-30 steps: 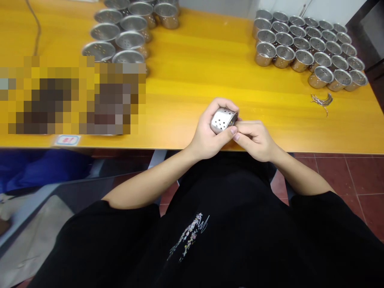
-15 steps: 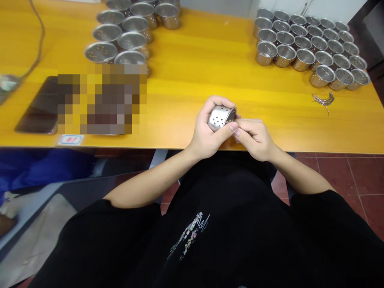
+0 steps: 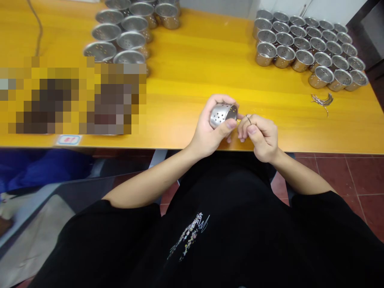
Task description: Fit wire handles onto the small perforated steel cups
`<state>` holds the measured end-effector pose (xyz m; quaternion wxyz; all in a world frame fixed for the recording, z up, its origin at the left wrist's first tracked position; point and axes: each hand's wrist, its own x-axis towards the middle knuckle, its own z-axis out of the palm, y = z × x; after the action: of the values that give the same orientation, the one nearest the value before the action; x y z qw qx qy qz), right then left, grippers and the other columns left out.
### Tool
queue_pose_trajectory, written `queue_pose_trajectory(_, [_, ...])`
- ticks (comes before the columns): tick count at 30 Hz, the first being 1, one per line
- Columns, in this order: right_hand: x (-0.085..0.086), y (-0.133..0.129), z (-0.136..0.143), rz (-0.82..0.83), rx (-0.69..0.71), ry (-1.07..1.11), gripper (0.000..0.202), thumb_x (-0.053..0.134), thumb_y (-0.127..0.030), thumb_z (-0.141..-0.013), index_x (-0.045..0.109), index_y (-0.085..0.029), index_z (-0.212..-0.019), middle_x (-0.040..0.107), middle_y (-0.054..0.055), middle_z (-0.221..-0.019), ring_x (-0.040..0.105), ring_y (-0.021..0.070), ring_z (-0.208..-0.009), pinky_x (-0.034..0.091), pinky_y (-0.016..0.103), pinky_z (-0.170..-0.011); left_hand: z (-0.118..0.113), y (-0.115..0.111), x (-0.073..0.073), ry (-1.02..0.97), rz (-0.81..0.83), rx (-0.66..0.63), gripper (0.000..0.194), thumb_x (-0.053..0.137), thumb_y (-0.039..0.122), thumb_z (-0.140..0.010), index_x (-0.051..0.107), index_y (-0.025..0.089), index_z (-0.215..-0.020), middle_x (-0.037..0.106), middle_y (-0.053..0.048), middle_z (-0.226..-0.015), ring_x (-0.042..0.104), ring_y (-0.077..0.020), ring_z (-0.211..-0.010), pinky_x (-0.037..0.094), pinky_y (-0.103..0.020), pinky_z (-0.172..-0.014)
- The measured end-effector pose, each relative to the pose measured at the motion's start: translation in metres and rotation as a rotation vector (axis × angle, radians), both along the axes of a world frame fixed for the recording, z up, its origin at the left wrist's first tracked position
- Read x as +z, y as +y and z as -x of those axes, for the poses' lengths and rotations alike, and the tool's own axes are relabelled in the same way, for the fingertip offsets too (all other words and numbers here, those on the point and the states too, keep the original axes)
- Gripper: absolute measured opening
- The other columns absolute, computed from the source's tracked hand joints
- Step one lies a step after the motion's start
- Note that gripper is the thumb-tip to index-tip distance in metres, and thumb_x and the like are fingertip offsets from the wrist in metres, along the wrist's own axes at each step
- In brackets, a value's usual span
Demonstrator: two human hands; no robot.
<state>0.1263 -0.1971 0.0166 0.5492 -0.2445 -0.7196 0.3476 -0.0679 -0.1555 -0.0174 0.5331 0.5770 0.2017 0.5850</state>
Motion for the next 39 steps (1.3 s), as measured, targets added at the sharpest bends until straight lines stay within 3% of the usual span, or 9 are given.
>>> queue_pose_trajectory(6, [-0.002,0.000,0.000,-0.014,-0.058,0.149,0.064,0.068,-0.069,-0.133,0.064,-0.027,-0.085,0.065,0.000,-0.075,0.055,0.0174,-0.062,0.057,0.039,-0.069,0.008,-0.002,-0.005,-0.074,0.113,0.018,0.088,0.076,0.113,-0.103,0.072,0.034,-0.142,0.083,-0.011,-0.120,0.094,-0.0396,-0.118,0.061,-0.029,-0.052])
queue_pose_trajectory(9, [-0.002,0.000,0.000,-0.029,-0.053,0.206,0.065,0.066,-0.063,-0.135,0.063,-0.027,-0.082,0.064,0.001,-0.072,0.054,0.0171,-0.060,0.053,0.037,-0.065,0.017,-0.007,0.002,-0.083,0.143,0.002,0.095,0.068,0.119,-0.102,0.074,0.033,-0.143,0.084,-0.015,-0.121,0.094,-0.0404,-0.111,0.058,-0.030,-0.050])
queue_pose_trajectory(12, [0.000,-0.002,0.000,0.010,-0.067,0.212,0.067,0.069,-0.067,-0.134,0.061,-0.027,-0.081,0.062,0.000,-0.072,0.055,0.0168,-0.060,0.052,0.037,-0.064,0.023,-0.011,0.011,-0.083,0.262,-0.105,0.096,0.060,0.117,-0.106,0.079,0.028,-0.140,0.085,-0.019,-0.117,0.092,-0.0397,-0.100,0.054,-0.032,-0.046])
queue_pose_trajectory(16, [0.002,-0.006,0.001,0.126,-0.142,0.199,0.069,0.072,-0.080,-0.130,0.059,-0.028,-0.086,0.059,-0.002,-0.073,0.051,0.0149,-0.057,0.051,0.035,-0.060,0.024,-0.012,0.015,-0.125,0.427,-0.222,0.089,0.062,0.109,-0.105,0.082,0.025,-0.129,0.087,-0.021,-0.117,0.089,-0.0354,-0.091,0.052,-0.031,-0.043])
queue_pose_trajectory(22, [0.000,-0.001,0.002,0.237,-0.155,0.221,0.072,0.077,-0.087,-0.123,0.057,-0.029,-0.085,0.056,-0.004,-0.068,0.049,0.0137,-0.053,0.046,0.031,-0.052,0.017,-0.010,0.009,-0.184,0.565,-0.222,0.081,0.077,0.101,-0.096,0.078,0.025,-0.123,0.089,-0.020,-0.124,0.079,-0.0270,-0.084,0.042,-0.028,-0.043])
queue_pose_trajectory(27, [0.003,0.007,-0.002,0.331,0.019,0.167,0.080,0.078,-0.086,-0.122,0.052,-0.028,-0.075,0.053,-0.005,-0.059,0.037,0.0100,-0.044,0.035,0.028,-0.044,0.004,-0.012,0.006,-0.146,0.375,-0.155,0.086,0.061,0.110,-0.109,0.078,0.028,-0.127,0.085,-0.015,-0.112,0.074,-0.0236,-0.074,0.044,-0.032,-0.047])
queue_pose_trajectory(31, [0.010,0.004,-0.002,0.332,0.160,0.066,0.081,0.081,-0.077,-0.124,0.058,-0.024,-0.068,0.057,-0.004,-0.056,0.040,0.0078,-0.043,0.030,0.025,-0.043,-0.006,-0.016,0.002,-0.107,0.058,0.049,0.073,0.057,0.101,-0.123,0.078,0.032,-0.135,0.083,-0.008,-0.111,0.079,-0.0240,-0.085,0.064,-0.037,-0.069])
queue_pose_trajectory(34, [0.011,0.001,-0.001,0.255,0.166,0.052,0.082,0.084,-0.074,-0.124,0.058,-0.023,-0.065,0.053,-0.004,-0.056,0.044,0.0087,-0.047,0.033,0.025,-0.047,-0.003,-0.016,0.004,-0.011,-0.090,0.137,0.065,0.067,0.094,-0.123,0.081,0.032,-0.136,0.084,-0.008,-0.118,0.082,-0.0248,-0.098,0.067,-0.039,-0.086])
queue_pose_trajectory(39, [0.004,0.008,0.001,0.256,0.124,0.100,0.083,0.079,-0.076,-0.126,0.050,-0.025,-0.066,0.047,-0.004,-0.059,0.039,0.0113,-0.053,0.038,0.029,-0.053,0.004,-0.009,0.005,0.061,-0.187,0.214,0.076,0.059,0.103,-0.120,0.080,0.031,-0.134,0.083,-0.009,-0.119,0.079,-0.0271,-0.098,0.066,-0.044,-0.087])
